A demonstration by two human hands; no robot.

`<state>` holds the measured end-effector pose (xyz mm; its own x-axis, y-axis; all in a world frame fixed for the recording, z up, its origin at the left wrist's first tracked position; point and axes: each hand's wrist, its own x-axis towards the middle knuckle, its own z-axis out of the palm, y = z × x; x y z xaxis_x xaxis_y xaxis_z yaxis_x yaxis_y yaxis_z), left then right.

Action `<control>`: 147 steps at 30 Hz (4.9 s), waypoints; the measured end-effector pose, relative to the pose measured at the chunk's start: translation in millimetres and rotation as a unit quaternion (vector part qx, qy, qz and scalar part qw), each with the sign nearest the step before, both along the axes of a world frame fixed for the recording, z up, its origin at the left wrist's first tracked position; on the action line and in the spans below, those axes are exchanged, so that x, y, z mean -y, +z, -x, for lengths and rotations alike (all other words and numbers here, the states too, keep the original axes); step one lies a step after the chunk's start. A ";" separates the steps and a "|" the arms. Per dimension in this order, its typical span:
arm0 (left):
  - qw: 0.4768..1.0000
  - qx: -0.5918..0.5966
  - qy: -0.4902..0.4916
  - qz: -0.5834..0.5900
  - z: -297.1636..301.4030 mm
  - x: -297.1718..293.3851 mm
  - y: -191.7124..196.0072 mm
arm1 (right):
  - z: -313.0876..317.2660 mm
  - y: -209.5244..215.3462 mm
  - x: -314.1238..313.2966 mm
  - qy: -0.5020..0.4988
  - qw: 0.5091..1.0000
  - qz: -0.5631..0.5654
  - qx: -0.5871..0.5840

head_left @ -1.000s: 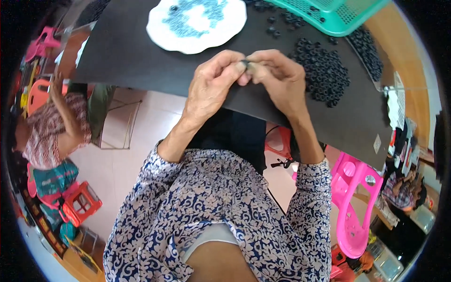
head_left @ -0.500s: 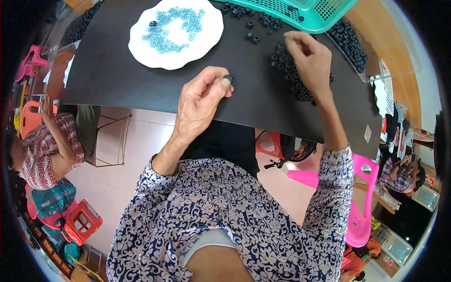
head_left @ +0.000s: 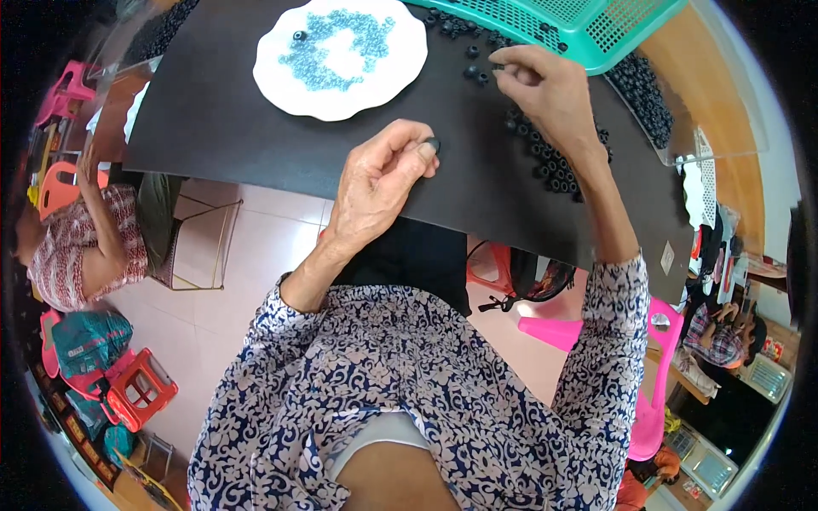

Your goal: Assembling small blue plastic components into black rubber rings on a table.

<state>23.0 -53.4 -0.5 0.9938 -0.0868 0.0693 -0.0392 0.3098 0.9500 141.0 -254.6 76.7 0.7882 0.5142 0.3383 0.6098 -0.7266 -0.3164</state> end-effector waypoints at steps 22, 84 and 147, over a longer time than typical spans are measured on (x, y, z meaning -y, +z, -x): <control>0.999 0.000 0.002 0.048 -3.4 -7.3 2.7 | 72.2 -52.4 -20.9 0.055 0.854 -0.443 -0.268; 0.995 0.057 -0.029 -0.071 -6.4 -13.4 8.9 | 79.4 -44.8 -30.8 0.057 0.829 -0.447 -0.331; 0.988 0.120 -0.076 -0.066 -10.0 -12.1 7.7 | 68.8 -42.8 -21.9 0.109 0.797 -0.411 -0.429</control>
